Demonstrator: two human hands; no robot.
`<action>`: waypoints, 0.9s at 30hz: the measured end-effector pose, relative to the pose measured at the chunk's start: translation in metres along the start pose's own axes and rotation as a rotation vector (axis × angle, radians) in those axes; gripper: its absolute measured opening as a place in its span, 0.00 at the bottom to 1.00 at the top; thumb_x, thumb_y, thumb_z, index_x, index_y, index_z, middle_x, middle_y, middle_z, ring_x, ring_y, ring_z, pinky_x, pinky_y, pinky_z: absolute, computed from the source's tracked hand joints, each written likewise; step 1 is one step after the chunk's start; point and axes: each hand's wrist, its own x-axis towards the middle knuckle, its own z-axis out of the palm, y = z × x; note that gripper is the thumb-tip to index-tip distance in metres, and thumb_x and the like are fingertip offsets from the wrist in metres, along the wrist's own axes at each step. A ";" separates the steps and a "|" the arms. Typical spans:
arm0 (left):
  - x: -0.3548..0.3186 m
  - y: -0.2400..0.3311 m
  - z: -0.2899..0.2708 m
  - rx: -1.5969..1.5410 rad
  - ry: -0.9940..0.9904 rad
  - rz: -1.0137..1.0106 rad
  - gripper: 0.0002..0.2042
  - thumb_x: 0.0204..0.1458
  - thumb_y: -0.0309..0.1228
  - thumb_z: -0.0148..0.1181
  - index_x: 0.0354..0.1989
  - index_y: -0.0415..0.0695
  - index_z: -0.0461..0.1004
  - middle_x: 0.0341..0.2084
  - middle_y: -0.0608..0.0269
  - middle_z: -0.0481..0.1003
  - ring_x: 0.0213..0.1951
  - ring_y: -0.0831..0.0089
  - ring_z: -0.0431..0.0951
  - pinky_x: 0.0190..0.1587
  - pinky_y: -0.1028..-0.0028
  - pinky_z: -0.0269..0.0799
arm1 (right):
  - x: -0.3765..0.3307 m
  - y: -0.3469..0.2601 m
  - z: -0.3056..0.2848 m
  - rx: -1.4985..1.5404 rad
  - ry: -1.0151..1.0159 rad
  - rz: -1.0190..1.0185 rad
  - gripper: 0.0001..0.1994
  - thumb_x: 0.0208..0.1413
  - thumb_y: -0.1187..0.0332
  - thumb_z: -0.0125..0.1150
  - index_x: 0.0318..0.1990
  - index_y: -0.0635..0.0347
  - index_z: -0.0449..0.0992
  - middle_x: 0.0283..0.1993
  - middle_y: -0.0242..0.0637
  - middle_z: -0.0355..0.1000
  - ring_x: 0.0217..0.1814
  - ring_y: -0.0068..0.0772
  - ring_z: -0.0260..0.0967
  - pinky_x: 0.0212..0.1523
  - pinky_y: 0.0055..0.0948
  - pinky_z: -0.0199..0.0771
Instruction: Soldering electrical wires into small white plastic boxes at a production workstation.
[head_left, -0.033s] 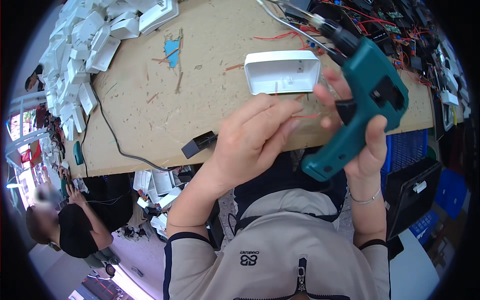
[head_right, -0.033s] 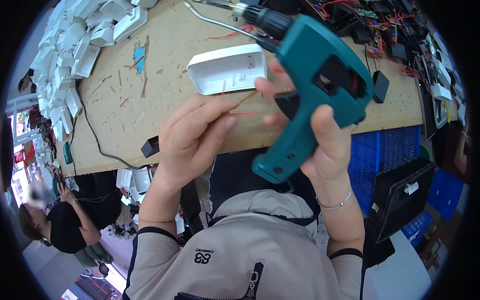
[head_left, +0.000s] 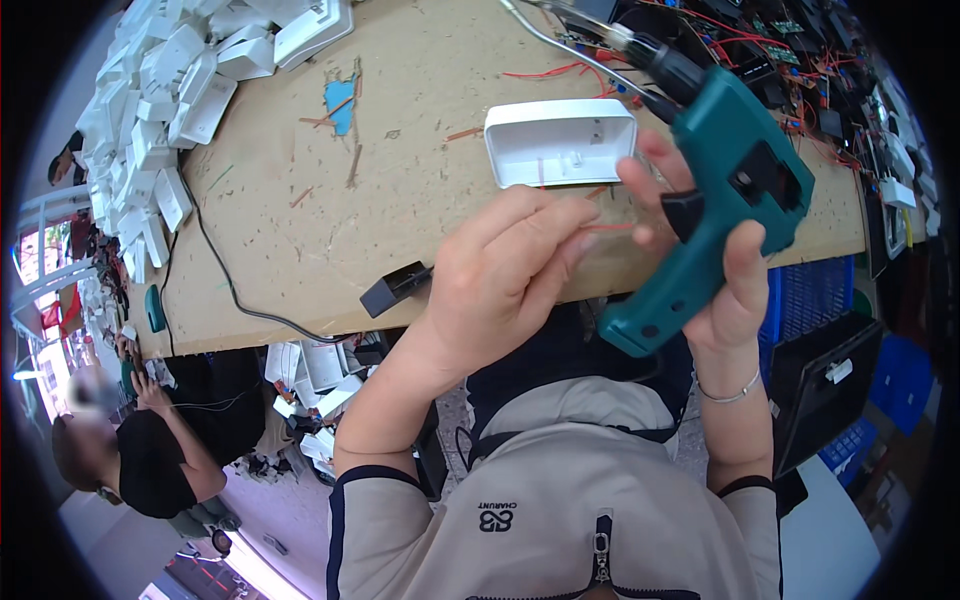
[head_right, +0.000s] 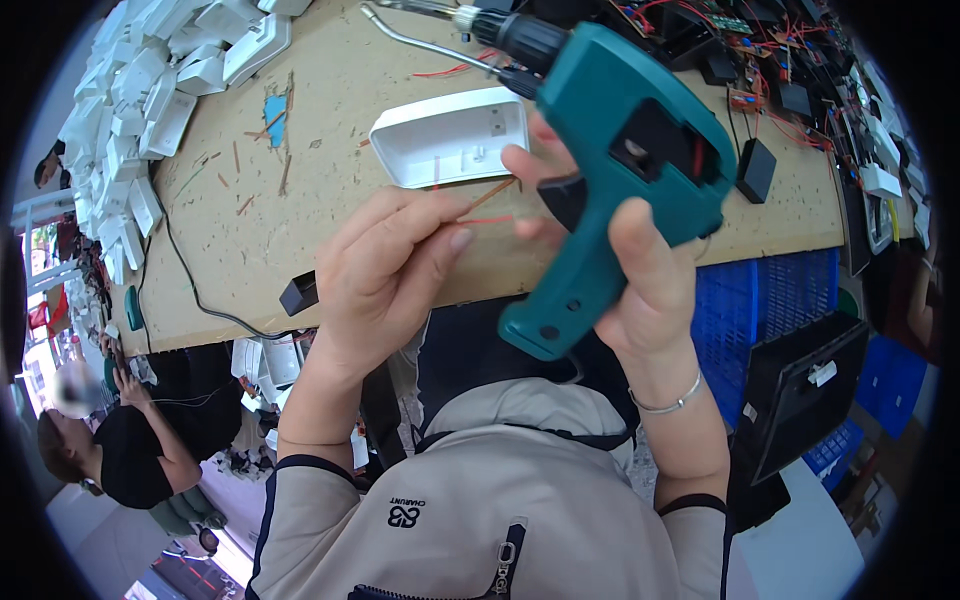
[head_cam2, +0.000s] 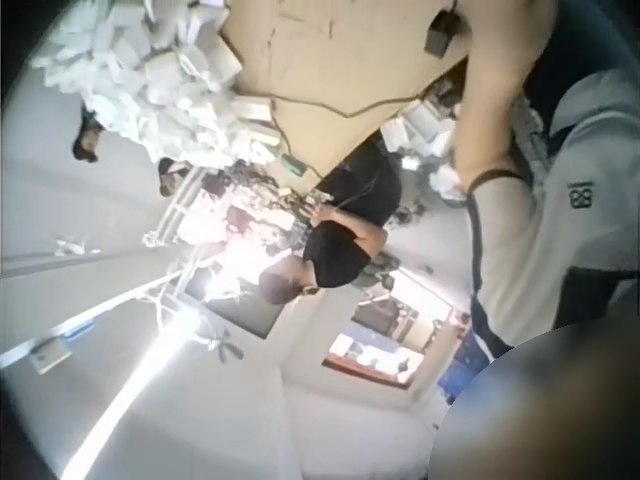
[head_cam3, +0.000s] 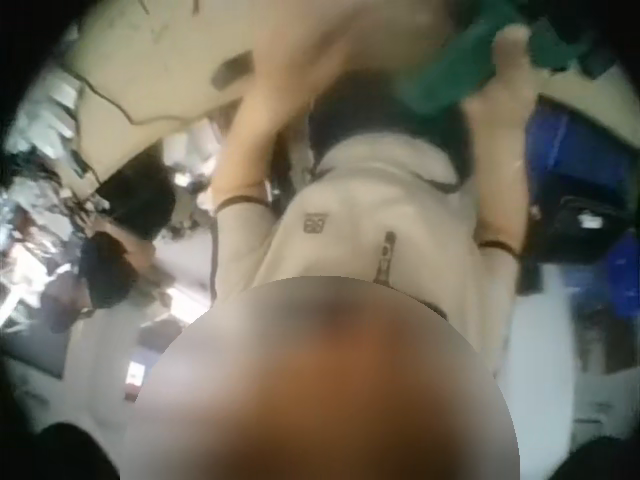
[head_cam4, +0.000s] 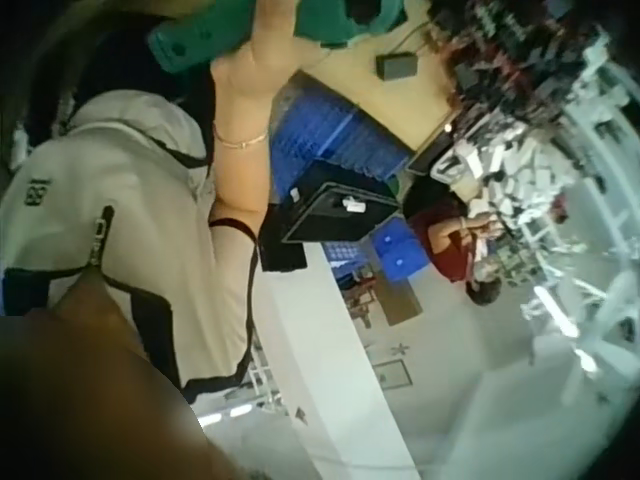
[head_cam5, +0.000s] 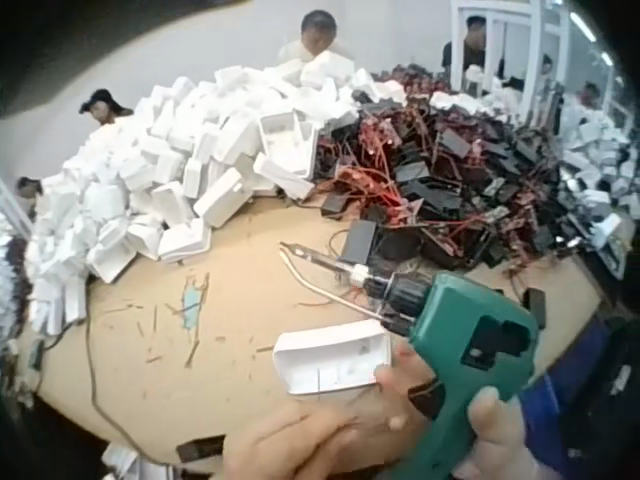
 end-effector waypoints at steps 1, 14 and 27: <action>0.000 -0.002 0.003 0.042 0.045 0.012 0.10 0.43 0.18 0.59 0.36 0.38 0.74 0.25 0.59 0.71 0.25 0.68 0.72 0.26 0.75 0.67 | 0.004 0.001 0.001 -0.044 0.003 0.017 0.40 0.51 0.50 0.57 0.63 0.64 0.47 0.64 0.52 0.51 0.63 0.48 0.54 0.48 0.31 0.71; 0.001 0.013 0.015 -0.168 0.066 -0.331 0.01 0.49 0.20 0.56 0.30 0.37 0.70 0.26 0.63 0.70 0.24 0.80 0.70 0.28 0.82 0.64 | 0.007 -0.011 -0.006 -0.293 -0.011 -0.015 0.43 0.48 0.45 0.58 0.63 0.65 0.48 0.63 0.53 0.52 0.63 0.48 0.55 0.54 0.36 0.67; 0.006 0.021 0.009 -0.223 -0.020 -0.235 0.02 0.46 0.20 0.59 0.27 0.37 0.73 0.24 0.63 0.71 0.26 0.76 0.68 0.27 0.79 0.61 | -0.018 -0.020 0.018 -0.636 0.144 -0.066 0.34 0.40 0.76 0.59 0.59 0.68 0.55 0.54 0.54 0.62 0.40 0.32 0.71 0.41 0.28 0.74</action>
